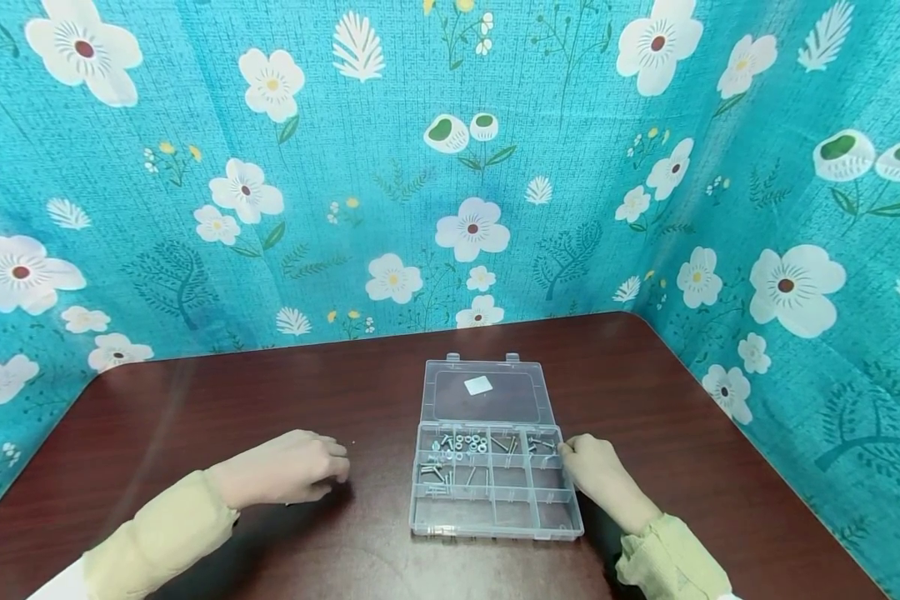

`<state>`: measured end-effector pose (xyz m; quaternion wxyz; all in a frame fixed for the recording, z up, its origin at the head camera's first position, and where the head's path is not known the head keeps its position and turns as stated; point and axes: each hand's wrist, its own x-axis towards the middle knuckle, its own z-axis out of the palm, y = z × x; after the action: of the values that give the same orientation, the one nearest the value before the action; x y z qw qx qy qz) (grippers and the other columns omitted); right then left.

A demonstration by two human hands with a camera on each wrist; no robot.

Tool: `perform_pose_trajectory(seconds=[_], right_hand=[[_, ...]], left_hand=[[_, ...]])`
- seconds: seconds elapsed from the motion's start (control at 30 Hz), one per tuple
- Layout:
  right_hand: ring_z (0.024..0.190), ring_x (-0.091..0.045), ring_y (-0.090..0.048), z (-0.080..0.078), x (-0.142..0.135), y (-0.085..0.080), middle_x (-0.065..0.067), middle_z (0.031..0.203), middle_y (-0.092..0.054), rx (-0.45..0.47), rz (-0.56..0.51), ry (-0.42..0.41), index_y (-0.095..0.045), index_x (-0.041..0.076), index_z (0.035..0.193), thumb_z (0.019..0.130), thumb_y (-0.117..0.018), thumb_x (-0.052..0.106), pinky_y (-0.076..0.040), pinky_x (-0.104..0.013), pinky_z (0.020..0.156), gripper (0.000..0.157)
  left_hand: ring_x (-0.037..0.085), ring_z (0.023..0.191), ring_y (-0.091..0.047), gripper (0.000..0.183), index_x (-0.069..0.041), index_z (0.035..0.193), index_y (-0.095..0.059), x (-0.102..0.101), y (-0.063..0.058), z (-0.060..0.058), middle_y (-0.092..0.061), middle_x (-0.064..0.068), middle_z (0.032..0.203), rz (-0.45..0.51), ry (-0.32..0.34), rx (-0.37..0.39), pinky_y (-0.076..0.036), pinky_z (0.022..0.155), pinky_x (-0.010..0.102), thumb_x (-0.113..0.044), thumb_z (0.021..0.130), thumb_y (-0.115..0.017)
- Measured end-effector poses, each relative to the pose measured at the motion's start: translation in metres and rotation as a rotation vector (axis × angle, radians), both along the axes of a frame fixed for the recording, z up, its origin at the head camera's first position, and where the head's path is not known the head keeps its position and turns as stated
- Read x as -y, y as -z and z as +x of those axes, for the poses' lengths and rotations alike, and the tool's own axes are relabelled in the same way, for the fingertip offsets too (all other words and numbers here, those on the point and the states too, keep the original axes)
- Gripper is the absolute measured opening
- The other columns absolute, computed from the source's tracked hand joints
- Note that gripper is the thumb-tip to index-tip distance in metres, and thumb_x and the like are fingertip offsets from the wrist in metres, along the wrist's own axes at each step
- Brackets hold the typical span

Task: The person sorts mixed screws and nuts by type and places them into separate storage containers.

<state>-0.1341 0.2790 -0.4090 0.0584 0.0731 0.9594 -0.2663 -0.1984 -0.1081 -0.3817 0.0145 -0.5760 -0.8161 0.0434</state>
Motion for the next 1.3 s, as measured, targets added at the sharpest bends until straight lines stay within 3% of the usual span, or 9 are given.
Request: perform_pose_trajectory(seconds=[0.17, 0.33, 0.5, 0.73, 1.0, 1.3], right_hand=[[0.051, -0.015, -0.044, 0.000, 0.000, 0.001, -0.001, 0.056, -0.050, -0.006, 0.003, -0.001, -0.061, -0.003, 0.076, 0.091, -0.043, 0.015, -0.037, -0.029, 0.048, 0.030], [0.051, -0.014, -0.045, 0.001, 0.000, 0.001, -0.002, 0.057, -0.052, -0.010, 0.005, -0.003, -0.062, -0.004, 0.078, 0.091, -0.043, 0.014, -0.037, -0.029, 0.048, 0.030], [0.049, -0.014, -0.044, 0.001, 0.000, 0.002, -0.001, 0.054, -0.050, -0.020, 0.004, -0.003, -0.061, -0.001, 0.073, 0.091, -0.043, 0.015, -0.036, -0.028, 0.047, 0.030], [0.048, -0.014, -0.043, 0.002, 0.000, 0.002, -0.002, 0.054, -0.049, 0.000, -0.008, 0.005, -0.061, -0.002, 0.076, 0.091, -0.043, 0.015, -0.037, -0.028, 0.047, 0.029], [0.053, -0.015, -0.047, 0.001, 0.000, 0.000, -0.003, 0.059, -0.056, -0.009, -0.006, 0.004, -0.062, -0.002, 0.075, 0.091, -0.043, 0.014, -0.038, -0.030, 0.050, 0.030], [0.052, -0.016, -0.044, 0.001, 0.001, -0.001, -0.003, 0.058, -0.054, -0.014, 0.002, -0.009, -0.061, -0.002, 0.074, 0.091, -0.043, 0.014, -0.037, -0.030, 0.050, 0.030]], left_hand=[[0.001, 0.062, -0.050, 0.014, -0.016, 0.076, -0.065, 0.015, 0.007, -0.001, -0.055, -0.011, 0.071, -0.009, -0.102, 0.111, -0.045, 0.058, 0.016, -0.011, 0.069, -0.076], [0.001, 0.055, -0.041, 0.018, -0.016, 0.068, -0.060, 0.025, 0.015, -0.001, -0.049, -0.012, 0.066, 0.015, -0.179, 0.208, -0.039, 0.051, 0.017, -0.003, 0.067, -0.073], [0.002, 0.053, -0.032, 0.027, -0.017, 0.062, -0.053, 0.029, 0.020, -0.001, -0.042, -0.013, 0.061, 0.042, -0.188, 0.267, -0.034, 0.048, 0.017, 0.008, 0.064, -0.064], [0.003, 0.053, -0.032, 0.027, -0.017, 0.061, -0.051, 0.027, 0.024, 0.000, -0.042, -0.013, 0.060, 0.042, -0.208, 0.310, -0.034, 0.047, 0.018, 0.009, 0.062, -0.060], [-0.002, 0.049, -0.036, 0.022, -0.017, 0.065, -0.055, 0.019, 0.022, 0.002, -0.044, -0.014, 0.057, 0.056, -0.282, 0.531, -0.035, 0.045, 0.016, 0.003, 0.064, -0.063], [-0.004, 0.052, -0.041, 0.021, -0.015, 0.065, -0.056, 0.006, 0.020, 0.005, -0.049, -0.013, 0.059, 0.136, -0.231, 0.721, -0.039, 0.049, 0.013, 0.005, 0.063, -0.062]])
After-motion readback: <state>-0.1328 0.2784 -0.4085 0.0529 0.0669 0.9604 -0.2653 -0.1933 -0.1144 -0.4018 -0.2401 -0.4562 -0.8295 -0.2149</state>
